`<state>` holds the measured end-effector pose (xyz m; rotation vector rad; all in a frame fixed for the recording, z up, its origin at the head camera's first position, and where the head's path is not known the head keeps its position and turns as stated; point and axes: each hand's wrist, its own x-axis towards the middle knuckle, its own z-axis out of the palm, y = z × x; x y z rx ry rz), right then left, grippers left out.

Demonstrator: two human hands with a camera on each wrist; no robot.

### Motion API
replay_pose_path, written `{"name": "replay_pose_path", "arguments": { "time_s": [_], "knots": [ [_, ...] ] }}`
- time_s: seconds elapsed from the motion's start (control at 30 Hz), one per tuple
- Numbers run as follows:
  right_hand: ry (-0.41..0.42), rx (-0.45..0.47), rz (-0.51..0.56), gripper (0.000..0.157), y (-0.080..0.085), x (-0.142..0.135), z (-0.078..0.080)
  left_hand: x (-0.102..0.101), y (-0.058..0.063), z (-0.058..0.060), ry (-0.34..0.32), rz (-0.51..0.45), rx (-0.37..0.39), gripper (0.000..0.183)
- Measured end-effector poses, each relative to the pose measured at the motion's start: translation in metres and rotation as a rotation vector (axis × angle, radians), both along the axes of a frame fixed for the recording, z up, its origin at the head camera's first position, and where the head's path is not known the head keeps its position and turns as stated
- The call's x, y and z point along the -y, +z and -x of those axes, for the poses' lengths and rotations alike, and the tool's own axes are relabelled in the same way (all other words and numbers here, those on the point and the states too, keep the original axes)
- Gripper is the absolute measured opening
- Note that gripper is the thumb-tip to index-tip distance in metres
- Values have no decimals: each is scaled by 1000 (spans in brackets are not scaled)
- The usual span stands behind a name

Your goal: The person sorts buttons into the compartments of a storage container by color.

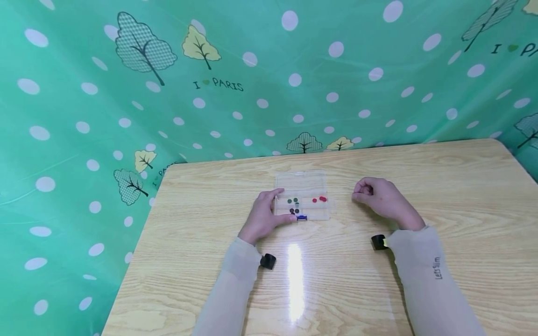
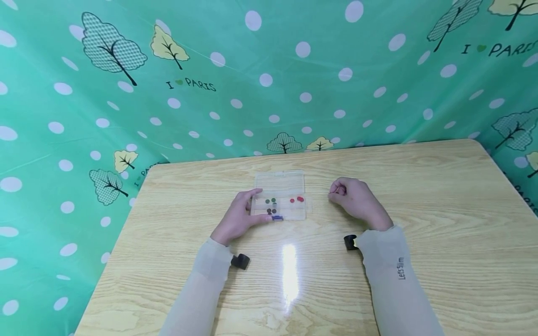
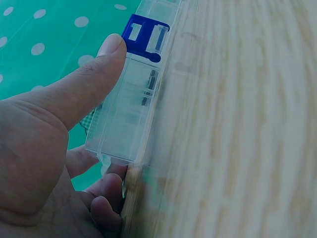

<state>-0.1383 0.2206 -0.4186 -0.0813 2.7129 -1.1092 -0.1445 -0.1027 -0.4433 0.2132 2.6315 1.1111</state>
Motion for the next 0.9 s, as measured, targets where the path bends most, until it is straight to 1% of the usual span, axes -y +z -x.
{"name": "replay_pose_path", "arguments": {
  "time_s": [0.2,0.43,0.63,0.9],
  "knots": [
    [-6,-9,-1,13,3,2,-1,0,-1,0,1,2,-4,94],
    [23,-21,12,13,7,5,-3,0,-1,0,2,-8,0,95],
    [29,-17,27,12,10,9,-4,0,-1,0,-1,-7,-6,95],
    [61,-48,16,10,12,13,-5,0,-2,1,-2,-12,-11,95]
  ]
}}
